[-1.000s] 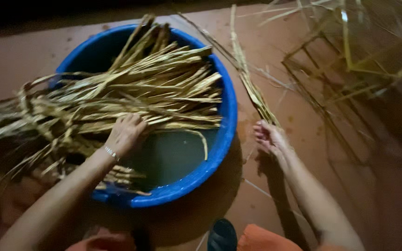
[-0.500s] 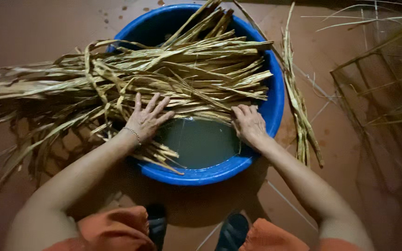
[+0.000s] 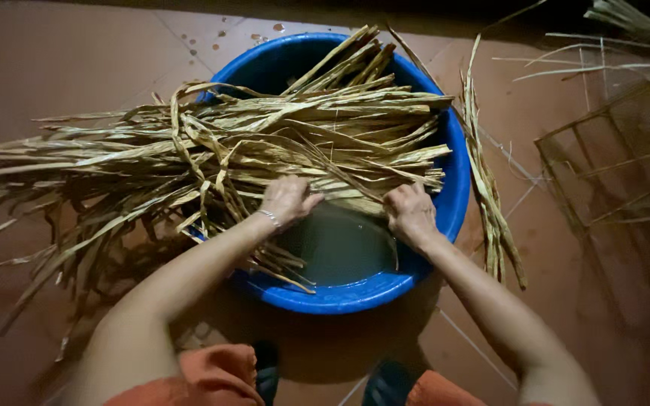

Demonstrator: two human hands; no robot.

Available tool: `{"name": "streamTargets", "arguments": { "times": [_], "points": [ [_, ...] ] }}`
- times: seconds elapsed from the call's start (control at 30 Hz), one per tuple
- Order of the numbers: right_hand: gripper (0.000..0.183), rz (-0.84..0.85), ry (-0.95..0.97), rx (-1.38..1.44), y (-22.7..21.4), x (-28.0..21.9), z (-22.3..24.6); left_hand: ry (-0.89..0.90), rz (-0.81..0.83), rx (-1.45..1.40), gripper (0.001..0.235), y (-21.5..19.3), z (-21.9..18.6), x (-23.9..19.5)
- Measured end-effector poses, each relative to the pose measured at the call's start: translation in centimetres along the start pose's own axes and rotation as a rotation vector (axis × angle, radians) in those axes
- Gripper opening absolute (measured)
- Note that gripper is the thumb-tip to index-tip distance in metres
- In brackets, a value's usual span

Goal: The person submerges a large bundle of dried plant strips into a blue basin filled with water. They repeatedly press, squeeze, and agitate the material to ensure it is fully saturated, occasionally lifting and rearranging the strips within the basin.

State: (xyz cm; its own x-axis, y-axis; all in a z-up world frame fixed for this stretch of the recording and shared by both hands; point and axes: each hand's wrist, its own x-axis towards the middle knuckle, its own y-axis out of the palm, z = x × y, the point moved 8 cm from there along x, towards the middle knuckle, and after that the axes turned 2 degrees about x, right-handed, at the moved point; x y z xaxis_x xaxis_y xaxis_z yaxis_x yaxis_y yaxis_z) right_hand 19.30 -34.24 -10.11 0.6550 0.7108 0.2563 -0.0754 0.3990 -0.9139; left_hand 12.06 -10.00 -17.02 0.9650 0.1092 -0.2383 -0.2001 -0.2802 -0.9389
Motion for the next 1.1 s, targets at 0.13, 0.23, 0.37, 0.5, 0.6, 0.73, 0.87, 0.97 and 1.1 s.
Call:
{"name": "streamTargets", "arguments": {
  "times": [0.13, 0.23, 0.37, 0.5, 0.6, 0.73, 0.87, 0.97, 1.1],
  "points": [
    [0.013, 0.094, 0.086, 0.166, 0.3, -1.0, 1.9, 0.067, -0.183, -0.277, 0.037, 2.2, -1.5, 2.3],
    [0.016, 0.330, 0.217, 0.230, 3.7, -2.8, 1.0, 0.071, -0.185, -0.373, 0.022, 3.1, -1.0, 3.1],
    [0.016, 0.277, 0.196, 0.322, 5.0, -3.1, -0.5, -0.077, -0.010, -0.722, 0.009, 1.1, 2.0, 2.7],
    [0.021, 0.261, 0.388, 0.459, 4.6, -3.0, -2.1, -0.095, -0.134, -0.751, 0.008, -7.6, 6.1, -1.4],
    [0.021, 0.281, 0.395, 0.432, 4.4, -2.6, -1.0, -0.105, -0.173, -0.862, 0.009, -14.3, 8.0, -5.2],
    [0.025, 0.408, 0.270, 0.342, 5.0, -3.4, 0.5, 0.007, -0.337, -0.955, 0.012, -22.1, 8.8, -10.7],
    [0.027, 0.533, 0.309, 0.341, 7.2, -4.8, -0.3, 0.012, -0.506, -0.828, 0.016, -26.8, 12.1, -19.7],
    [0.027, 0.558, 0.307, 0.277, 8.2, -4.8, -0.3, 0.003, -0.809, -0.494, 0.015, -29.3, 15.9, -29.1],
    [0.030, 0.591, 0.371, 0.225, 9.0, -4.9, -0.7, -0.263, -0.844, -0.464, 0.018, -26.8, 21.9, -37.9]
  ]
}}
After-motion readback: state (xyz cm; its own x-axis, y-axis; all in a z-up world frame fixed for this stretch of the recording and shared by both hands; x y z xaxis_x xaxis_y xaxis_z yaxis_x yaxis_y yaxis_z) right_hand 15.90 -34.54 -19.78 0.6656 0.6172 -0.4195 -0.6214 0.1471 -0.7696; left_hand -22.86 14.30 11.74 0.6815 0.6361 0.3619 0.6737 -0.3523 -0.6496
